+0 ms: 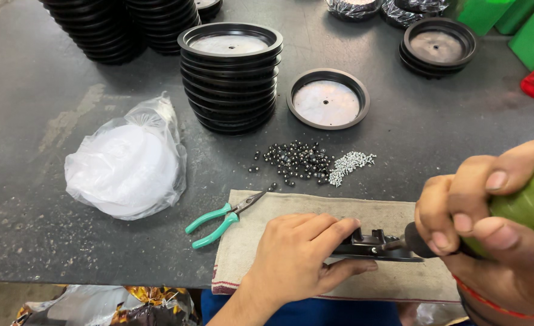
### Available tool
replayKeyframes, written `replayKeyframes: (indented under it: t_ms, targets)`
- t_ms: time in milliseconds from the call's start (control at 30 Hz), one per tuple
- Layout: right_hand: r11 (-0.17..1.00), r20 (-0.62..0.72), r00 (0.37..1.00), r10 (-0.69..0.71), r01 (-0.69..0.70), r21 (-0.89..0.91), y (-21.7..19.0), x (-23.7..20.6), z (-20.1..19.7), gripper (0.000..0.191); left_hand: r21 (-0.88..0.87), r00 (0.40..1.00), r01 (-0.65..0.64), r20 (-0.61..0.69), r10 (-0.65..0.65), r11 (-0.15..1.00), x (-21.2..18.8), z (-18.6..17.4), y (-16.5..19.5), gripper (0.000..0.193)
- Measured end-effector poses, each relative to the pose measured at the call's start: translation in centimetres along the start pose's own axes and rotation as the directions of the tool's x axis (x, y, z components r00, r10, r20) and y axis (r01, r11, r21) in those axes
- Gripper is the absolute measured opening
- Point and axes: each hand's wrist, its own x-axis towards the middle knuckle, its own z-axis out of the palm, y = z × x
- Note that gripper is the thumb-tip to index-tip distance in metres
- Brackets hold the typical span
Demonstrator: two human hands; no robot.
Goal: The person picks up a black plastic light fixture housing from the workbench, drives screws into it using a green electric screwdriver, places a white round diffuser disc onto the housing, presses the parts together, and stacks the finished fixture with others on the bench.
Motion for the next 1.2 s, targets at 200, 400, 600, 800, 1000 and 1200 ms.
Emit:
replayKeyframes:
  t_ms: [200,400,600,800,1000,1200]
  targets:
    - [0.999,0.036,0.999,0.035,-0.034,-0.025,-0.3,0.6,0.2,0.024,-0.004,1.000,-0.012,-0.014,0.012,1.000,0.2,0.0,0.0,0.051]
    - [0.996,0.083,0.993,0.085,-0.082,-0.039,-0.7,1.5,0.0,0.024,-0.024,1.000,-0.025,-0.014,0.025,0.999,0.6,0.2,-0.1,0.052]
    - [0.994,0.110,0.988,0.106,-0.104,-0.023,-0.3,2.7,-0.1,0.032,-0.021,0.999,-0.030,-0.014,0.030,0.999,0.8,-0.1,-0.7,0.053]
    - [0.994,0.082,0.990,0.113,-0.113,-0.007,-0.1,2.7,0.8,0.030,0.012,1.000,-0.007,-0.019,0.008,1.000,0.5,-0.1,-0.7,0.052]
    - [0.985,0.117,0.980,0.160,-0.167,0.051,0.0,2.5,1.6,0.028,0.027,0.999,-0.038,-0.038,0.039,0.999,-0.8,-0.7,-0.4,0.051]
    - [0.977,0.191,0.969,0.155,-0.179,0.115,-1.0,0.9,1.0,0.033,0.055,0.993,-0.076,-0.082,0.081,0.996,-3.4,-0.9,1.1,0.053]
